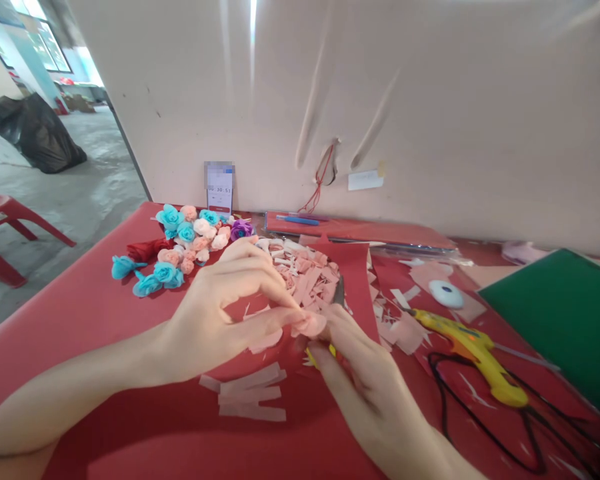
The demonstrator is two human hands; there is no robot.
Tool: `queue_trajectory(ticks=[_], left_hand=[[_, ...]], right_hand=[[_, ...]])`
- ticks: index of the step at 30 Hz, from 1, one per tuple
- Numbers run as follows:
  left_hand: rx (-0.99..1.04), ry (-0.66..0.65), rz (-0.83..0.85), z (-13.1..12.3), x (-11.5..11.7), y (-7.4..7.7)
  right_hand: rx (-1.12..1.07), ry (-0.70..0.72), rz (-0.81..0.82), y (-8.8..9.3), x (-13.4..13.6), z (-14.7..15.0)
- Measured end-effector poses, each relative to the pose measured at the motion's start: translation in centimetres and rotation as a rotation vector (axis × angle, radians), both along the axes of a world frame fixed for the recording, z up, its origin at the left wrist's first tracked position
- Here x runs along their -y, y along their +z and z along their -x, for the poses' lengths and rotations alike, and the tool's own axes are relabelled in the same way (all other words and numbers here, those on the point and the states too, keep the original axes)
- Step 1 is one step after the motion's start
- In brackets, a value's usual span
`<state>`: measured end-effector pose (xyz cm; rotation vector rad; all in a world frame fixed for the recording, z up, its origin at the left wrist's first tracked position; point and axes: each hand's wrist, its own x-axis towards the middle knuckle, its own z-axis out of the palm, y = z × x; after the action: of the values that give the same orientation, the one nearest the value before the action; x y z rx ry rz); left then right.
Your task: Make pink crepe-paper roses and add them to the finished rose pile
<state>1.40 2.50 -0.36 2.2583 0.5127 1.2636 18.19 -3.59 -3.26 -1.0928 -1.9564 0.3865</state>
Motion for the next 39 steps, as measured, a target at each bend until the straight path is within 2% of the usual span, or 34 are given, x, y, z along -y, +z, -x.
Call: queue_trajectory(ticks=[6,9,11,13,18,21,25,30,35,39], left_hand=[[-0.015,0.025,0.002,-0.2,0.0,-0.1],[-0.004,0.012,0.035,-0.2,0.2,-0.1],[-0.012,-0.028,0.072,0.0,0.3,0.0],[-0.031,-0.065,0.121,0.1,0.4,0.2],[-0.132,-0.107,0.274,0.4,0.3,0.4],[-0.202,-0.160,0.365,0.2,0.3,0.4],[-0.274,-0.217,0.426,0.0,0.7,0.7],[-0.269,-0.337,0.606,0.1,1.1,1.0],[-0.279,-0.301,0.739,0.1,1.1,0.9],[-0.273,-0.332,0.786,0.0,1.1,0.9]], right_hand=[[0.101,-0.167,-0.218,-0.7,0.1,0.3],[0.160,-0.200,-0.317,-0.7,0.1,0.3],[0.172,-0.189,-0.313,-0.5,-0.1,0.1],[0.155,-0.116,-0.247,-0.3,-0.5,-0.4],[0.132,0.200,-0.127,-0.4,-2.0,-1.6],[0.129,0.298,-0.092,-0.7,-2.6,-2.0],[0.136,0.356,-0.087,-0.8,-2.6,-2.1],[0.116,0.399,-0.049,-0.8,-2.4,-2.1],[0.079,0.449,-0.012,-1.1,-2.7,-2.2],[0.088,0.459,-0.003,-1.2,-2.8,-2.3]])
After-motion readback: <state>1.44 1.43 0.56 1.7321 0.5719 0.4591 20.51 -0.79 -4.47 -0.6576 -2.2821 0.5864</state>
